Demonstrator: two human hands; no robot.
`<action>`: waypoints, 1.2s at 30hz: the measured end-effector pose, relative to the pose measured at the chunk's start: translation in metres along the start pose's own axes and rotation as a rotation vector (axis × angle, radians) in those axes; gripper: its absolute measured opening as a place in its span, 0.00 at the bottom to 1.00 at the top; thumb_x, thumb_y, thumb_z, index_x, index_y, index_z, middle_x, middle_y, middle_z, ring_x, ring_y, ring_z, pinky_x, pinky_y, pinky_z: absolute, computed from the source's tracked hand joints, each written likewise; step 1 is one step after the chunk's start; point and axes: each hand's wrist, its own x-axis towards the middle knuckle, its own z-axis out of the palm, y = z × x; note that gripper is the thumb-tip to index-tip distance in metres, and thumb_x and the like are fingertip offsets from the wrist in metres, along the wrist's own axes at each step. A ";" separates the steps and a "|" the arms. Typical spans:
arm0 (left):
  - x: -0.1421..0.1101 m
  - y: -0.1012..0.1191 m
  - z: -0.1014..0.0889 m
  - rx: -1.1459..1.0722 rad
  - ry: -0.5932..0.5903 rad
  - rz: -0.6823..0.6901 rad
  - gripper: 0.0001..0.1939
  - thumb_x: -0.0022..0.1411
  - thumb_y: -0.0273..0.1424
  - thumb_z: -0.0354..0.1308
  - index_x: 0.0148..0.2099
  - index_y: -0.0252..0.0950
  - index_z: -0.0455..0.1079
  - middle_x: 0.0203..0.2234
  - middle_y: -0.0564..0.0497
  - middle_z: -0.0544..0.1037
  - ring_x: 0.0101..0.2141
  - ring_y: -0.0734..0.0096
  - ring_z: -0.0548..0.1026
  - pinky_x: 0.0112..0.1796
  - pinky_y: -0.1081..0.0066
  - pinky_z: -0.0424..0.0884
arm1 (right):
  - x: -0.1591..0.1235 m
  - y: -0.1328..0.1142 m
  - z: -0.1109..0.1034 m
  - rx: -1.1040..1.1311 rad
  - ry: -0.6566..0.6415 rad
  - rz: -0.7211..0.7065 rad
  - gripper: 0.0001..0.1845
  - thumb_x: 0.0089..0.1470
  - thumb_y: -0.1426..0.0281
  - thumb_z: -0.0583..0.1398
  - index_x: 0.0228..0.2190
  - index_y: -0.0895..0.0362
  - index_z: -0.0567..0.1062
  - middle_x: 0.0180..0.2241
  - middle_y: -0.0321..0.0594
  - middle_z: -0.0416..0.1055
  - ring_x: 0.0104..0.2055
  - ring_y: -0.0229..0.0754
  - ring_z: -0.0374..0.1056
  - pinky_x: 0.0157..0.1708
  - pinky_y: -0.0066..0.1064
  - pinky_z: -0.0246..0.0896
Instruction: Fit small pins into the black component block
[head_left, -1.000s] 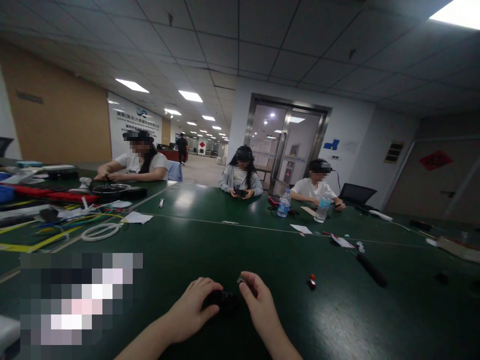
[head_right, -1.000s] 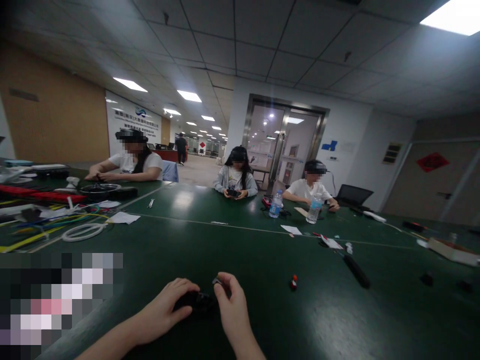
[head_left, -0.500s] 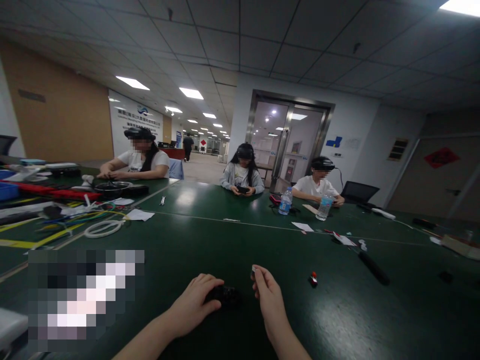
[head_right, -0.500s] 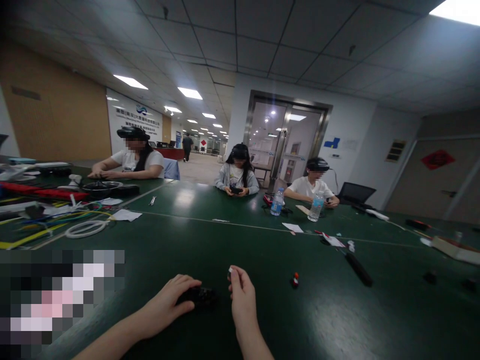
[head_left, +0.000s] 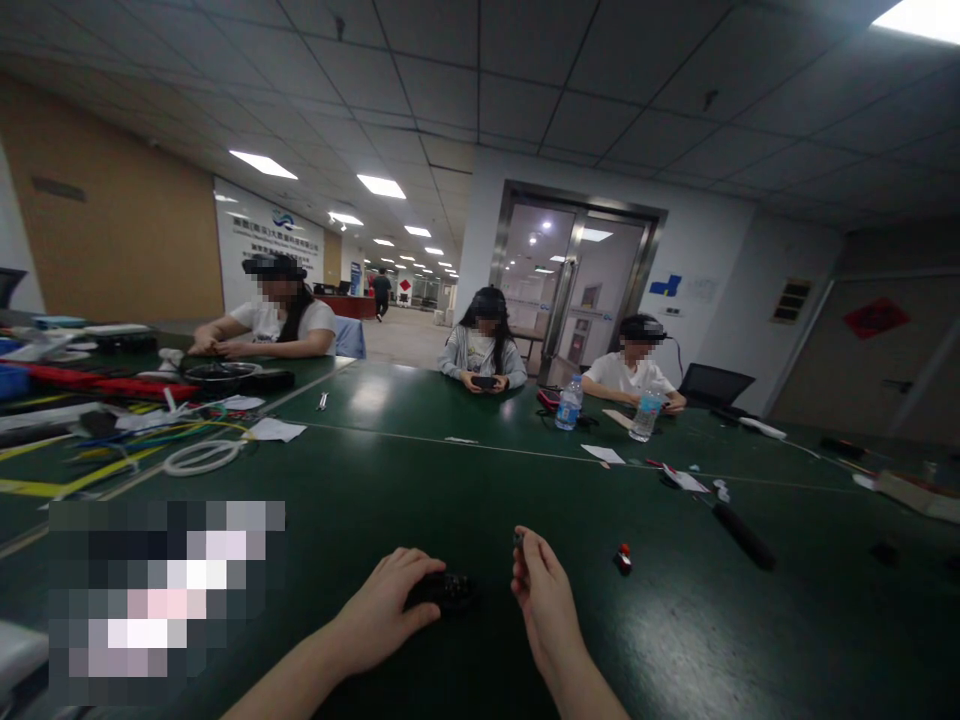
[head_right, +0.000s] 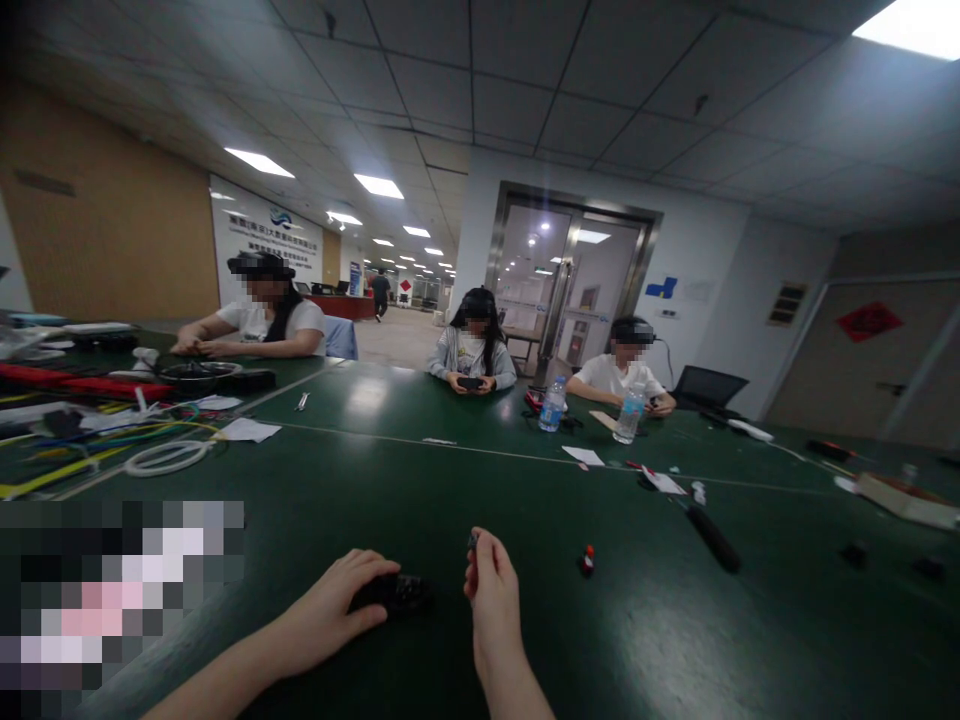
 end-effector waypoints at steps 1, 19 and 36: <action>0.000 0.000 0.000 -0.001 0.001 0.001 0.21 0.55 0.35 0.55 0.52 0.42 0.63 0.46 0.51 0.68 0.47 0.64 0.63 0.50 0.65 0.57 | 0.001 0.000 -0.001 0.002 0.007 0.006 0.21 0.46 0.54 0.57 0.40 0.51 0.71 0.32 0.37 0.68 0.29 0.38 0.62 0.25 0.28 0.59; -0.003 0.000 0.000 0.023 0.024 0.048 0.20 0.57 0.35 0.53 0.52 0.42 0.63 0.46 0.50 0.68 0.47 0.64 0.63 0.50 0.65 0.57 | 0.006 0.004 -0.005 -0.019 0.077 0.019 0.23 0.41 0.54 0.61 0.39 0.51 0.71 0.41 0.39 0.69 0.34 0.41 0.66 0.28 0.31 0.62; -0.001 0.003 -0.002 -0.009 0.001 -0.004 0.18 0.54 0.32 0.55 0.50 0.43 0.64 0.45 0.52 0.68 0.46 0.64 0.63 0.48 0.66 0.58 | 0.003 0.003 -0.002 0.030 0.027 0.002 0.23 0.41 0.58 0.62 0.41 0.51 0.70 0.44 0.39 0.70 0.37 0.42 0.68 0.28 0.29 0.62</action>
